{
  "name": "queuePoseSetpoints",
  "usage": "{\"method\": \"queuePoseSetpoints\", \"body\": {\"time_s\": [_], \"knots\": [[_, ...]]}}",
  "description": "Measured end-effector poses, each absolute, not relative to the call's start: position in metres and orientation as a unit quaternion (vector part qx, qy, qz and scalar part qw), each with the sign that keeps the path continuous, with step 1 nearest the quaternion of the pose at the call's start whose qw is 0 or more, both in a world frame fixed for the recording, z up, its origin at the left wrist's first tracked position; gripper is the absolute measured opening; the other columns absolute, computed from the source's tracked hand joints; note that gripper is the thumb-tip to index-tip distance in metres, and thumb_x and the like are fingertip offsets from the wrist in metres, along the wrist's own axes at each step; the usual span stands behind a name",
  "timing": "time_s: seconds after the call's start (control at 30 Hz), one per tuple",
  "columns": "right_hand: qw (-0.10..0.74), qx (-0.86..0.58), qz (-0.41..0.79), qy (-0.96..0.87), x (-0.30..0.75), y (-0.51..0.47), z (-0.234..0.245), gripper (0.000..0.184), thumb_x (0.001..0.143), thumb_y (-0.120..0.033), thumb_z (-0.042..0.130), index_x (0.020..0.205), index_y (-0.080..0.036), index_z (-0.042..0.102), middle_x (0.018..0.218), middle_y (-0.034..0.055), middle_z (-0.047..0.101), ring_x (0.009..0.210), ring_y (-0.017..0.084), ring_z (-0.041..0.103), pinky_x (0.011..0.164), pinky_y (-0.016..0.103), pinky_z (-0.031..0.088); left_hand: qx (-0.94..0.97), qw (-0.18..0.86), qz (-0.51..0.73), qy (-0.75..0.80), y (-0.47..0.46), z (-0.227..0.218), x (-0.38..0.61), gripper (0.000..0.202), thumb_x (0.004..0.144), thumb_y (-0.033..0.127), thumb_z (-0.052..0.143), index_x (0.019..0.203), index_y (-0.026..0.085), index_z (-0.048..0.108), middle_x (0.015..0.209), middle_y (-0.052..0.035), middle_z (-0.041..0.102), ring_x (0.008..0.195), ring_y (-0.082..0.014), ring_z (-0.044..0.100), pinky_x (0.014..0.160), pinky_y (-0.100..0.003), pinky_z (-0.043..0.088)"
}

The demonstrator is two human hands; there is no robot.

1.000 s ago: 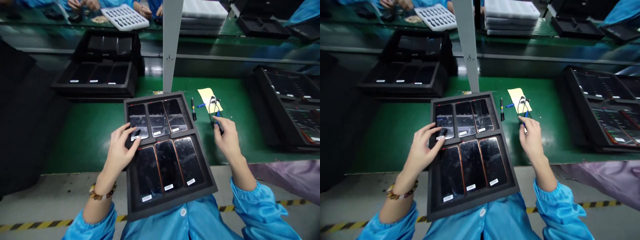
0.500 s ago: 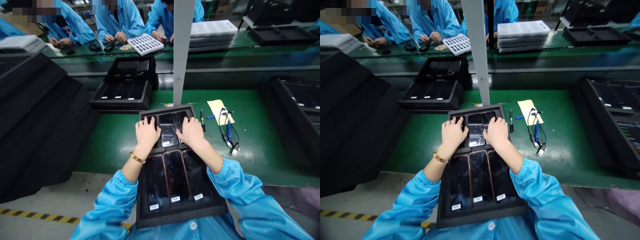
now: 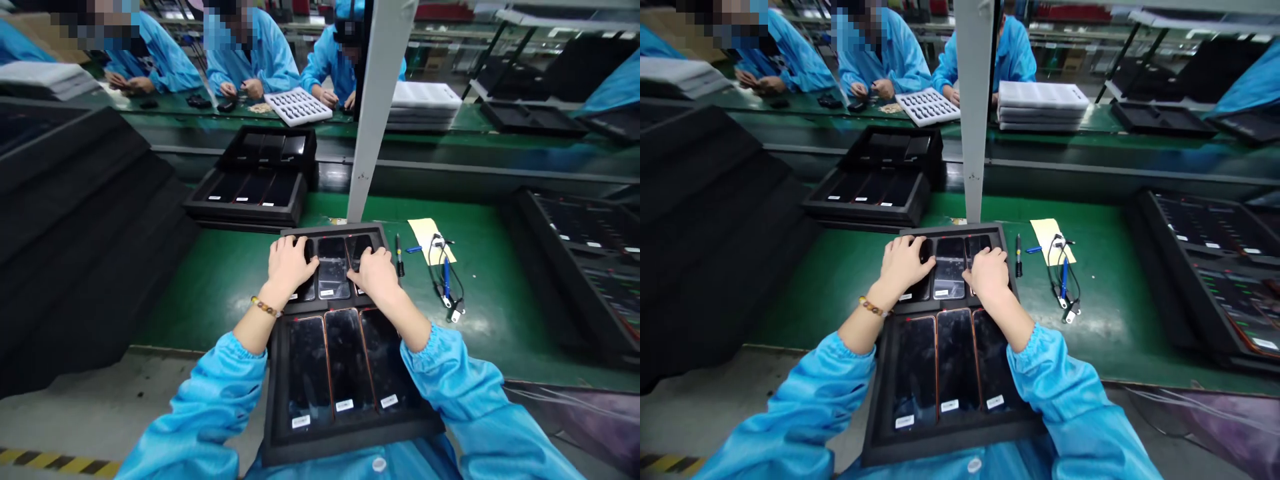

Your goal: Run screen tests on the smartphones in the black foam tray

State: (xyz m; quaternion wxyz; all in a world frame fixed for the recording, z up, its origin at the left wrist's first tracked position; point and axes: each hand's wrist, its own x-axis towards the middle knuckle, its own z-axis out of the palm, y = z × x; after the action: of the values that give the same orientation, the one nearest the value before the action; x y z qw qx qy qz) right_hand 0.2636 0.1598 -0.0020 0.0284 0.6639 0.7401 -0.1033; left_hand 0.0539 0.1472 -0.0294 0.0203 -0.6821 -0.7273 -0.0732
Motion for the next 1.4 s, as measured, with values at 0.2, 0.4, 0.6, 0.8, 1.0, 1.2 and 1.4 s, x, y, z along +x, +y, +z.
{"method": "queuePoseSetpoints", "body": {"time_s": [0.2, 0.4, 0.6, 0.8, 1.0, 1.2, 1.4], "knots": [[0.031, 0.659, -0.064, 0.749, 0.278, 0.164, 0.018, 0.074, 0.094, -0.051, 0.072, 0.141, 0.004, 0.057, 0.123, 0.0318, 0.068, 0.12, 0.041, 0.066, 0.098, 0.046, 0.054, -0.691, -0.006, -0.089, -0.717, 0.161, -0.027, 0.044, 0.053, 0.089, 0.053, 0.068, 0.127, 0.016, 0.071, 0.132, -0.0218, 0.068, 0.131, -0.0438, 0.055, 0.11, -0.053, 0.043], [0.056, 0.639, -0.027, 0.767, 0.287, 0.152, 0.029, 0.056, 0.097, -0.044, 0.069, 0.132, -0.001, 0.064, 0.122, 0.0293, 0.068, 0.119, 0.041, 0.066, 0.097, 0.047, 0.053, -0.676, -0.051, -0.16, -0.718, 0.175, -0.018, 0.037, 0.041, 0.091, 0.054, 0.064, 0.108, 0.018, 0.076, 0.115, -0.0197, 0.075, 0.125, -0.0409, 0.064, 0.112, -0.05, 0.043], [0.038, 0.593, -0.062, 0.802, 0.238, 0.131, 0.016, 0.07, 0.109, -0.057, 0.048, 0.159, -0.007, 0.048, 0.135, 0.0254, 0.065, 0.125, 0.035, 0.065, 0.099, 0.042, 0.054, -0.635, -0.092, -0.183, -0.745, 0.189, 0.004, 0.014, 0.037, 0.097, 0.055, 0.053, 0.099, 0.025, 0.075, 0.092, -0.0115, 0.079, 0.096, -0.0336, 0.075, 0.083, -0.038, 0.049], [0.049, 0.633, -0.095, 0.767, 0.185, 0.142, 0.001, 0.089, 0.097, -0.053, 0.071, 0.156, 0.008, 0.044, 0.138, 0.0392, 0.059, 0.123, 0.041, 0.066, 0.09, 0.044, 0.058, -0.639, -0.147, -0.161, -0.738, 0.191, 0.029, 0.0, 0.035, 0.095, 0.053, 0.053, 0.088, 0.025, 0.074, 0.086, -0.0069, 0.079, 0.087, -0.0271, 0.074, 0.074, -0.033, 0.047], [0.036, 0.636, -0.103, 0.764, 0.2, 0.15, 0.02, 0.072, 0.09, -0.054, 0.074, 0.138, -0.002, 0.059, 0.128, 0.0325, 0.066, 0.12, 0.042, 0.068, 0.094, 0.047, 0.056, -0.647, -0.189, -0.103, -0.732, 0.171, 0.007, 0.025, 0.034, 0.091, 0.052, 0.06, 0.082, 0.023, 0.075, 0.086, -0.0123, 0.08, 0.087, -0.0324, 0.076, 0.075, -0.037, 0.051], [0.048, 0.629, -0.086, 0.771, 0.21, 0.131, 0.035, 0.072, 0.09, -0.052, 0.075, 0.138, -0.001, 0.058, 0.125, 0.0341, 0.068, 0.121, 0.045, 0.068, 0.096, 0.048, 0.055, -0.664, -0.176, -0.117, -0.717, 0.164, -0.005, 0.036, 0.04, 0.098, 0.057, 0.061, 0.106, 0.02, 0.074, 0.104, -0.0155, 0.08, 0.106, -0.0361, 0.075, 0.095, -0.045, 0.053], [0.041, 0.624, -0.082, 0.776, 0.215, 0.115, 0.028, 0.069, 0.098, -0.047, 0.067, 0.147, 0.001, 0.055, 0.126, 0.033, 0.069, 0.118, 0.042, 0.069, 0.094, 0.049, 0.056, -0.703, -0.109, -0.249, -0.657, 0.113, -0.001, 0.019, 0.031, 0.106, 0.048, 0.054, 0.121, 0.028, 0.073, 0.131, -0.0091, 0.074, 0.127, -0.0301, 0.063, 0.118, -0.049, 0.044]]}}
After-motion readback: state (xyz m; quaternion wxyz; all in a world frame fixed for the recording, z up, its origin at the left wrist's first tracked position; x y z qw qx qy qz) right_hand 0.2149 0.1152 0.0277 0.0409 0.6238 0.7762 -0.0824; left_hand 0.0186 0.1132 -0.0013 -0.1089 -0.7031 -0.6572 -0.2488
